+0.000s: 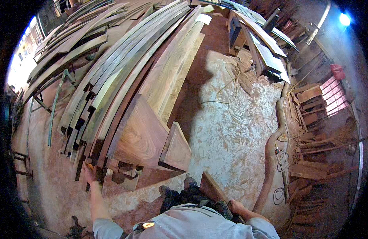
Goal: The person measures a wooden plank with a tape measure, marks it, and cuts it on a table saw. They then flip the plank and cut the other side, measure the resulting pieces, and stack them on a nearby surface.
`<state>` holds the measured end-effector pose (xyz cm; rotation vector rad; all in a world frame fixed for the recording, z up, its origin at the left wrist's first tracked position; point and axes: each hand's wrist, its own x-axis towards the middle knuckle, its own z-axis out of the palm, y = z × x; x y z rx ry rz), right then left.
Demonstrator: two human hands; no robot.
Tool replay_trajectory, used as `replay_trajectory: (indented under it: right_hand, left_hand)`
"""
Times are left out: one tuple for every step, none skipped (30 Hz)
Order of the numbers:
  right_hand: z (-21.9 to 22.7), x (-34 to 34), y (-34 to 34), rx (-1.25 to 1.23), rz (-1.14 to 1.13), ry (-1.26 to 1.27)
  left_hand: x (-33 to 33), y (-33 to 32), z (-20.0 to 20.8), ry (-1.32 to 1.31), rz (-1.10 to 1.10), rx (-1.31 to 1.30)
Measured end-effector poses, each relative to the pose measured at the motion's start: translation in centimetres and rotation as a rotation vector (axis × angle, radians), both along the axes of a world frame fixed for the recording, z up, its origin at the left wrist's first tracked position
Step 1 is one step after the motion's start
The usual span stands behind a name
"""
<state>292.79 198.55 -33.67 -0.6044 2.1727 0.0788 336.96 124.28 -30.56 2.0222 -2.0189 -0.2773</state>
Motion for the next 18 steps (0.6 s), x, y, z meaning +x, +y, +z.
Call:
replay_trajectory:
  right_hand:
    - [0.2, -0.3, -0.4, 0.017, 0.0, -0.035]
    - [2.9, -0.2, -3.8, 0.023, 0.002, -0.08]
    - [5.4, -0.4, -5.2, 0.047, -0.002, -0.107]
    - [4.4, -1.0, -4.3, 0.065, 0.022, -0.105]
    - [2.4, -1.9, -2.8, 0.083, 0.048, -0.103]
    - [1.6, -2.7, -2.3, 0.099, 0.079, -0.103]
    - [1.3, -3.3, -2.2, 0.038, 0.152, -0.101]
    - [1.1, -4.0, -2.3, -0.023, 0.227, -0.098]
    - [0.3, -4.7, -2.1, -0.038, 0.242, -0.091]
    - [-0.3, -5.4, -2.2, -0.053, 0.256, -0.085]
    - [-2.0, -5.9, 0.0, 0.006, 0.19, -0.056]
    - [-3.3, -6.7, 1.5, 0.053, 0.131, -0.037]
    - [-3.0, -6.8, 0.2, 0.072, 0.063, -0.092]
    - [0.6, -6.6, -4.6, 0.082, 0.023, -0.158]
    - [3.8, -7.2, -7.4, 0.119, -0.02, -0.201]
    - [3.8, -7.8, -7.4, 0.117, 0.009, -0.155]
    - [3.5, -8.3, -7.0, 0.114, 0.04, -0.109]
    - [3.0, -8.7, -6.5, 0.113, 0.077, -0.064]
  left_hand:
    - [0.0, 0.0, 0.1, 0.011, 0.001, 0.005]
    - [0.3, 0.0, 0.6, -0.004, 0.0, -0.036]
    - [0.2, 0.1, 0.6, 0.001, -0.008, -0.06]
    - [0.3, 0.4, 0.6, 0.004, -0.014, -0.085]
    - [0.5, 0.5, 0.3, 0.005, -0.017, -0.102]
    - [1.2, 1.0, 0.0, 0.021, -0.018, -0.121]
    - [2.4, 1.2, -0.3, 0.044, -0.018, -0.149]
    - [3.7, 1.8, -0.6, 0.095, -0.021, -0.18]
    - [5.2, 2.5, -1.0, 0.138, -0.02, -0.2]
    - [6.2, 3.6, -1.3, 0.172, -0.011, -0.214]
    - [4.5, 5.6, -0.7, 0.181, 0.052, -0.159]
    - [2.5, 7.7, 1.6, 0.177, 0.113, -0.112]
    - [2.4, 8.9, 3.6, 0.146, 0.185, -0.096]
    - [4.7, 10.4, 4.1, 0.137, 0.236, -0.119]
    - [7.2, 12.8, 2.9, 0.149, 0.289, -0.117]
    - [7.9, 14.8, 2.4, 0.171, 0.328, -0.106]
    - [8.0, 17.2, 1.4, 0.17, 0.341, -0.086]
    - [6.8, 20.8, 0.9, 0.167, 0.361, -0.064]
